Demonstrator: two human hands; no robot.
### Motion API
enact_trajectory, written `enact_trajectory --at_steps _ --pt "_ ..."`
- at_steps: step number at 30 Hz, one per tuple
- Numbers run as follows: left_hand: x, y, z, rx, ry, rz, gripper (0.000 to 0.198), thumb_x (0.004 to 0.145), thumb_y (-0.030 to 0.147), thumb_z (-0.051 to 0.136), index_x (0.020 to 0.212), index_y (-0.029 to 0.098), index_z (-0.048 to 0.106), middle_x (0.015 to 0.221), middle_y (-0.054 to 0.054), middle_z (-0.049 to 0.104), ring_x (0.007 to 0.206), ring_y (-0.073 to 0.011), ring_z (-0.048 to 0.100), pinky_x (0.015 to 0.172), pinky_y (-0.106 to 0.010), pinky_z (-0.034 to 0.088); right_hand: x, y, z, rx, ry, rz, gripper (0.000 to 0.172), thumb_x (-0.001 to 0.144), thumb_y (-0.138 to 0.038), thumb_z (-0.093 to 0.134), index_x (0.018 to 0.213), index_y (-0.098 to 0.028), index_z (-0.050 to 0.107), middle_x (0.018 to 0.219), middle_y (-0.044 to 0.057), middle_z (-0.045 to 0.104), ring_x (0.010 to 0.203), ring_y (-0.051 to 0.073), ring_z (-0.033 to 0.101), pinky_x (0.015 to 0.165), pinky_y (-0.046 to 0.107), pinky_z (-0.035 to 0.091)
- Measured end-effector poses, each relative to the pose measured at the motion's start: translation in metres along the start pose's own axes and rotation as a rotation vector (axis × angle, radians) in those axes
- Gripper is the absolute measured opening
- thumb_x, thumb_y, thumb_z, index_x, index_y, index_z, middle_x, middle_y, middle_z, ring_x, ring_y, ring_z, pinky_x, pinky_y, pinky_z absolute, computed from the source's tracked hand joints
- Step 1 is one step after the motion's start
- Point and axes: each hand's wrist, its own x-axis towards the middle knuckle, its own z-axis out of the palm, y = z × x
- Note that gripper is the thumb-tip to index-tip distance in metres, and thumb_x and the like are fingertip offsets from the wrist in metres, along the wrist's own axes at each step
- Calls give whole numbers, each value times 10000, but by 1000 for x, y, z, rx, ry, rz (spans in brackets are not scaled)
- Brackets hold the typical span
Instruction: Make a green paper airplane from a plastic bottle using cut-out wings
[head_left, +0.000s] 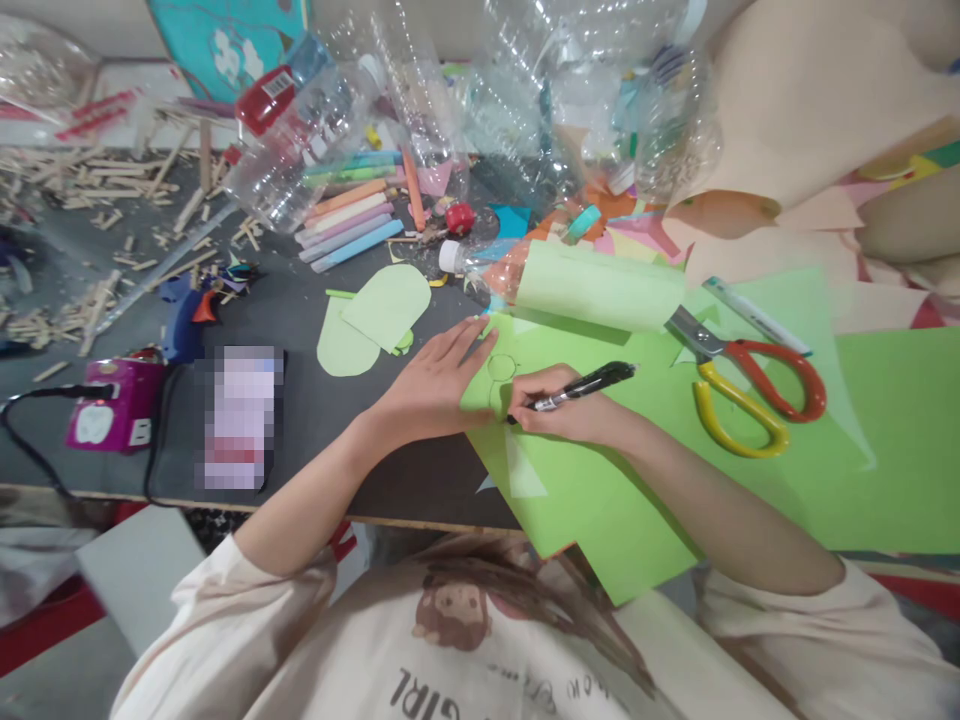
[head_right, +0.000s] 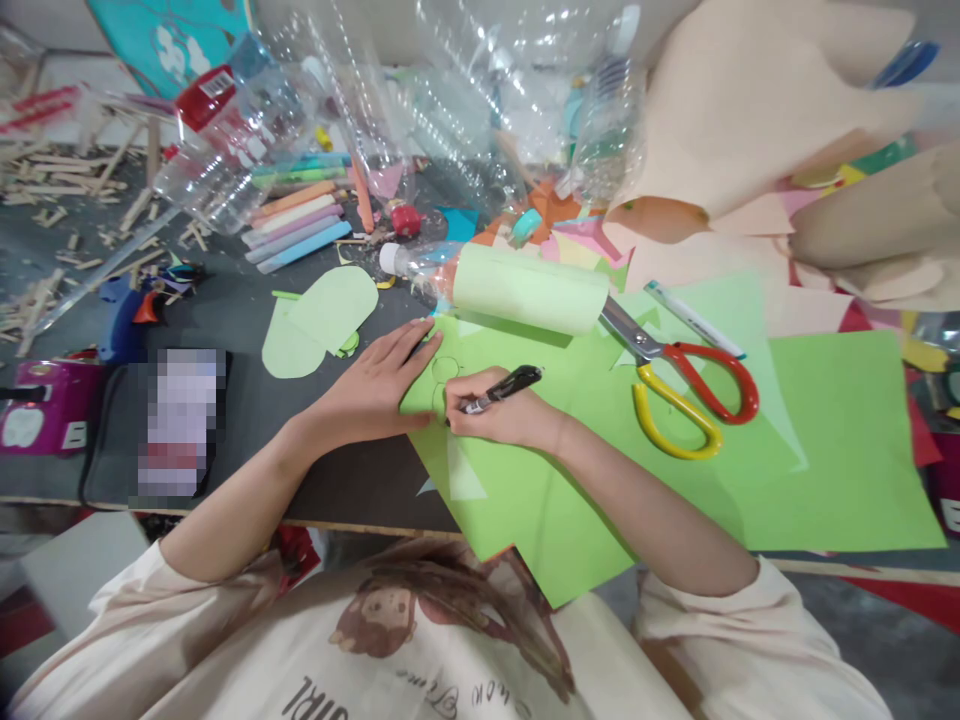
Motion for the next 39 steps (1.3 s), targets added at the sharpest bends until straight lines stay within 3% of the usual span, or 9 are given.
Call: enact_trajectory --at_steps 3,8,13,18,23,39 --pt "0 0 0 -4 -8 -12 876 818 511 582 1497 88 224 1579 -180 195 1469 -319 174 1182 -438 217 -1 -1 -2 58 51 19 110 665 -159 540 557 -177 529 507 -38 516 463 74 400 453 215 311" --pt "-1 0 -2 10 -2 -29 861 838 578 541 1503 127 230 1584 -163 191 1472 -324 164 1184 -455 203 -2 3 -7 221 283 53 76 731 -220 578 721 -177 640 596 -8 613 508 105 546 486 235 422" --pt "0 1 -1 13 -7 -44 830 841 575 542 1504 175 243 1596 -148 154 1474 -335 145 1176 -488 211 -1 3 -9 137 365 84 102 741 -276 625 754 -183 665 637 10 640 551 123 581 495 244 439" --pt "2 4 4 4 26 -78 828 849 640 471 1493 160 275 1587 -160 183 1475 -336 141 1183 -511 179 1 0 -7 -31 396 43 72 710 -217 574 687 -181 632 613 -6 624 507 97 500 485 233 367" --pt "2 5 4 -4 19 -95 833 841 639 486 1492 162 279 1585 -154 196 1474 -333 148 1185 -513 183 2 2 -6 -150 390 4 98 697 -193 541 653 -180 628 618 -3 645 526 103 504 519 237 364" --pt "2 6 3 12 38 -86 819 842 610 515 1488 160 290 1577 -160 219 1465 -346 177 1174 -515 213 1 1 -6 -239 369 -3 117 695 -174 514 592 -188 568 577 -13 604 525 104 484 528 238 345"
